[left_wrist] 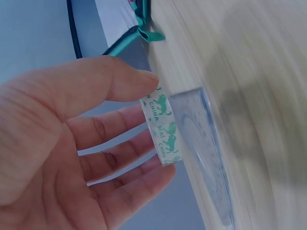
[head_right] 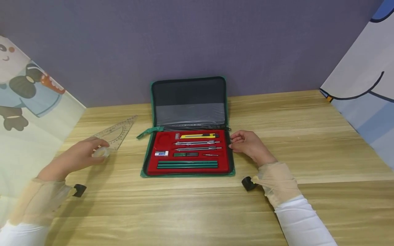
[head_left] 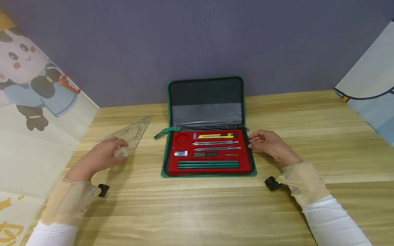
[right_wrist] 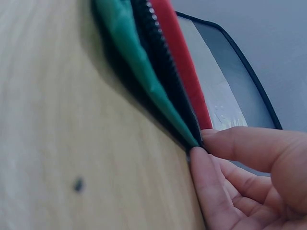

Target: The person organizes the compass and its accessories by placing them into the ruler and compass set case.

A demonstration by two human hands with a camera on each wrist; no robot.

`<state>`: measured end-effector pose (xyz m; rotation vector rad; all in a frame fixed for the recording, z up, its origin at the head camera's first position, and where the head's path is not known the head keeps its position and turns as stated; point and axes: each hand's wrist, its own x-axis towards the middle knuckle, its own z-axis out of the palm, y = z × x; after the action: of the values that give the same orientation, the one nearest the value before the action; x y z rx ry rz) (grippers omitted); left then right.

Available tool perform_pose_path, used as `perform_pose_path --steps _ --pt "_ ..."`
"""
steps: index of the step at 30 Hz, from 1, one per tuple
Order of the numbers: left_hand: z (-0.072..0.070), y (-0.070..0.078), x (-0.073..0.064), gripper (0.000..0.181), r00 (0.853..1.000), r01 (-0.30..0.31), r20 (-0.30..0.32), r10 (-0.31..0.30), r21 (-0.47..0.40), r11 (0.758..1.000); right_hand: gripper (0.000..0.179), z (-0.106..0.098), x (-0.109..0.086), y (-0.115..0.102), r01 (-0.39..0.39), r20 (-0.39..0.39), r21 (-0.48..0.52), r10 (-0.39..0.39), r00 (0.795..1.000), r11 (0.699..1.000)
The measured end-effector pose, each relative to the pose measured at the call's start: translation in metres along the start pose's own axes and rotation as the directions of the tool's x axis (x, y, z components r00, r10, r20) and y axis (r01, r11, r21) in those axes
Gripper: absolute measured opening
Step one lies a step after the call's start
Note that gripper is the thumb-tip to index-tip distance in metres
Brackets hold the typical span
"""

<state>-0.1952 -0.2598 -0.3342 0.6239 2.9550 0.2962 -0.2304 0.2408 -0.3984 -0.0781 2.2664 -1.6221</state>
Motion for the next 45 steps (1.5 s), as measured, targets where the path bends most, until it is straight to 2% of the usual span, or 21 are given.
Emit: perform_pose_path --steps 15,25,36,45 --pt "0.000 0.027 0.016 0.037 0.999 -0.046 0.014 0.046 -0.012 0.999 0.044 0.000 -0.001 0.002 -0.007 -0.010 -0.008 0.007 1.000 1.000" --pt "0.005 0.039 0.031 0.035 0.996 -0.071 0.048 0.072 -0.011 0.997 0.044 0.001 0.000 0.001 -0.024 -0.007 -0.013 0.024 1.000 1.000" --pt "0.007 0.056 0.044 0.034 0.993 -0.101 0.053 0.103 -0.029 0.994 0.045 0.001 0.002 0.000 -0.027 -0.010 -0.018 0.027 1.000 0.999" --pt "0.011 0.067 0.057 0.033 0.990 -0.115 0.070 0.118 -0.053 0.992 0.043 0.001 0.002 0.000 -0.003 -0.013 -0.010 0.003 1.000 1.000"
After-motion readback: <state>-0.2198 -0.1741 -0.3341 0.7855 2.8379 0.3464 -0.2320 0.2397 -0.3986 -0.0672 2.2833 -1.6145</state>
